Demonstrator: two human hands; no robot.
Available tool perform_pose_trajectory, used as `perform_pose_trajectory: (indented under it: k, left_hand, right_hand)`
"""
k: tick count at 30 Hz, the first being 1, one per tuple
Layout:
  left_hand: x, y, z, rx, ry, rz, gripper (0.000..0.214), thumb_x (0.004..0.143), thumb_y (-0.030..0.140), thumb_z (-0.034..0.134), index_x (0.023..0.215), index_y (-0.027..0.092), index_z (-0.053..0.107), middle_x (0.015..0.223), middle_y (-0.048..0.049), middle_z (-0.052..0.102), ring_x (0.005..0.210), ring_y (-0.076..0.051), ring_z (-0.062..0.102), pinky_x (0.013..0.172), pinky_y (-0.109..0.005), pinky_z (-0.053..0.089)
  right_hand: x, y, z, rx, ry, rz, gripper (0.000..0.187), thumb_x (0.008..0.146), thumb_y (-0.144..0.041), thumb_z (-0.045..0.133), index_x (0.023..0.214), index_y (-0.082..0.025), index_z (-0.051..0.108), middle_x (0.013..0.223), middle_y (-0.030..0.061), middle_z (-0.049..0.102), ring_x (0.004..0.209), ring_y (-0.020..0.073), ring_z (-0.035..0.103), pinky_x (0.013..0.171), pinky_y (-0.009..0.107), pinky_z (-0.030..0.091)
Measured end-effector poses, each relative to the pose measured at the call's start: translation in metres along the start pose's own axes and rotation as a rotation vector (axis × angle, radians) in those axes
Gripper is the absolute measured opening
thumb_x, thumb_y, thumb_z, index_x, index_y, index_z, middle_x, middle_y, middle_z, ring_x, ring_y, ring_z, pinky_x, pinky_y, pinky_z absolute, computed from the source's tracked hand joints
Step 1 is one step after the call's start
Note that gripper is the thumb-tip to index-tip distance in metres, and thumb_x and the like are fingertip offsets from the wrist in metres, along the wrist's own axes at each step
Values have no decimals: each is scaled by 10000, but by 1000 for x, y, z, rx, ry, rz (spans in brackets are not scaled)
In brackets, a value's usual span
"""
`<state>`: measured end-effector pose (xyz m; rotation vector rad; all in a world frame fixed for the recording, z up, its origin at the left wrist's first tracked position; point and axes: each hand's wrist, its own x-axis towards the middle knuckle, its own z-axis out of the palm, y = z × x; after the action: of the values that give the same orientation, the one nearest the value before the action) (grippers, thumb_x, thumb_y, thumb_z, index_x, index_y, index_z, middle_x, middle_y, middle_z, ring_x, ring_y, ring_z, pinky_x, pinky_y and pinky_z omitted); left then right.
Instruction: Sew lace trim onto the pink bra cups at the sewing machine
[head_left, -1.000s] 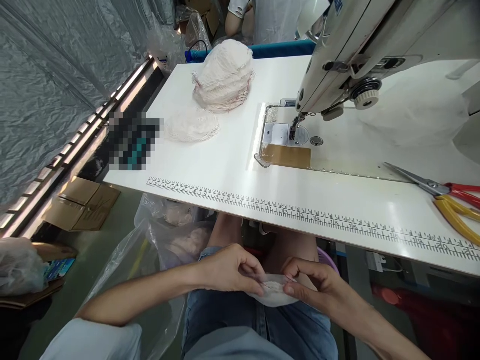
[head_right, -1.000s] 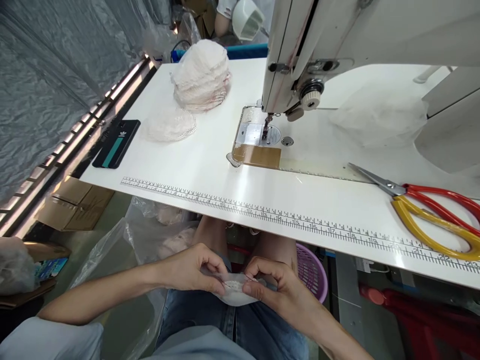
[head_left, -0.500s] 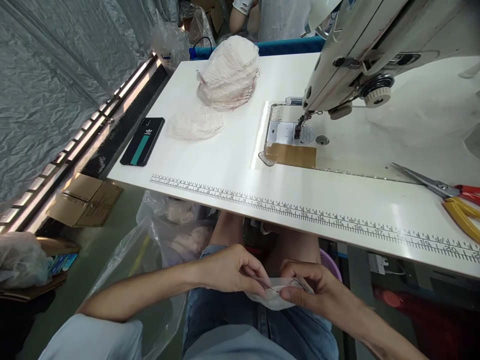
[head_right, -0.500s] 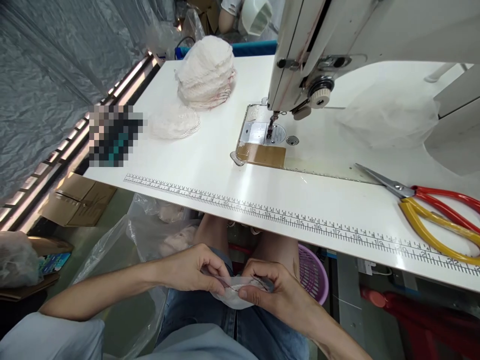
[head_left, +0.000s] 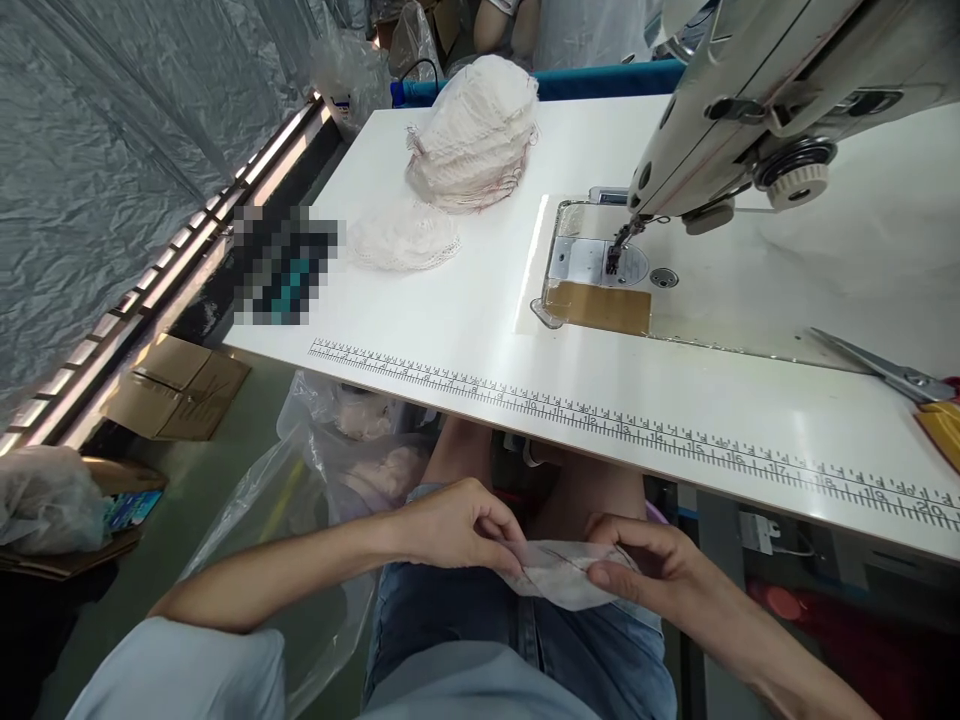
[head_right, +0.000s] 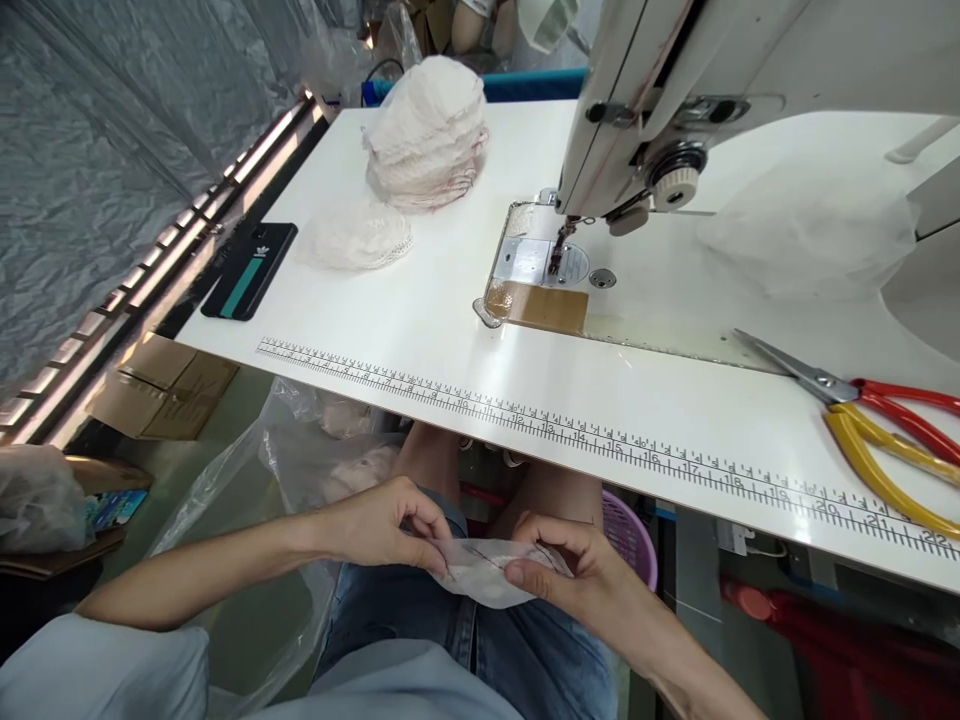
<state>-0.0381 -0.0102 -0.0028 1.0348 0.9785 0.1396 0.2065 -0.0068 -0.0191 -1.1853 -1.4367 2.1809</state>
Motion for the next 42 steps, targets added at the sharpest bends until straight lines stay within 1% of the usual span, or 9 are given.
perform_pose_trajectory:
  k: [4,8,14,19,23,26,31,38,42]
  left_hand:
    - [1,-1,-1,-64,-15,-19,222,706,253,695,887,132,733,738,-32,708,688,-130,639,645,-179,483]
    - [1,-1,-2,-130,-68,-24,229,696,262,706,889,141,730,728,-15,700,689,-124,636,687,-199,499]
    - [0,-2,-4,-128,-100,-11,207,719,210,676,906,135,722,761,-21,697,721,-125,635,725,-222,511]
    - [1,-2,-4,-55,-99,71,261,699,248,716,931,128,711,840,-40,695,779,-143,624,749,-222,485]
    - [6,-4,1,22,-57,120,319,645,317,771,905,138,718,760,6,663,705,-114,576,621,-166,412]
    - [10,-5,7,16,-30,119,352,650,369,763,901,125,725,703,11,647,649,-105,548,582,-171,385]
    - [12,-6,9,-50,12,87,274,671,325,742,851,118,744,726,-16,685,684,-128,584,630,-185,418]
    - [10,-8,2,-115,-63,40,218,695,252,704,883,148,744,775,-17,711,735,-140,622,730,-213,467]
    - [9,-1,4,-91,-61,60,315,643,296,762,912,136,737,763,-19,702,691,-124,600,669,-192,445]
  right_hand:
    - [-1,3,-2,-23,26,34,271,760,-442,676,679,-185,645,686,2,553,660,150,502,597,248,390]
    - [-2,0,2,17,83,60,290,723,-463,701,655,-185,651,670,7,566,655,156,515,599,257,399]
    - [-2,-2,6,34,98,60,296,711,-470,708,650,-186,650,655,7,559,629,151,499,580,256,404]
    - [0,-5,6,-48,32,6,282,757,-447,676,650,-190,633,652,-2,540,616,143,489,572,246,400]
    - [-1,-10,8,-114,26,1,310,780,-471,639,647,-191,619,668,4,540,618,150,488,570,253,399]
    - [-3,-13,9,-135,44,-4,294,791,-456,637,659,-194,628,678,2,544,625,146,488,577,246,399]
    - [-4,-6,8,-148,77,9,284,778,-453,656,678,-187,638,671,-1,548,626,143,483,564,235,389]
    - [1,-1,12,-152,31,-35,292,802,-449,635,684,-182,614,667,-10,526,631,138,477,569,235,371]
    - [4,-7,16,-147,20,-45,324,795,-479,632,672,-180,608,666,-9,524,626,138,475,564,236,367]
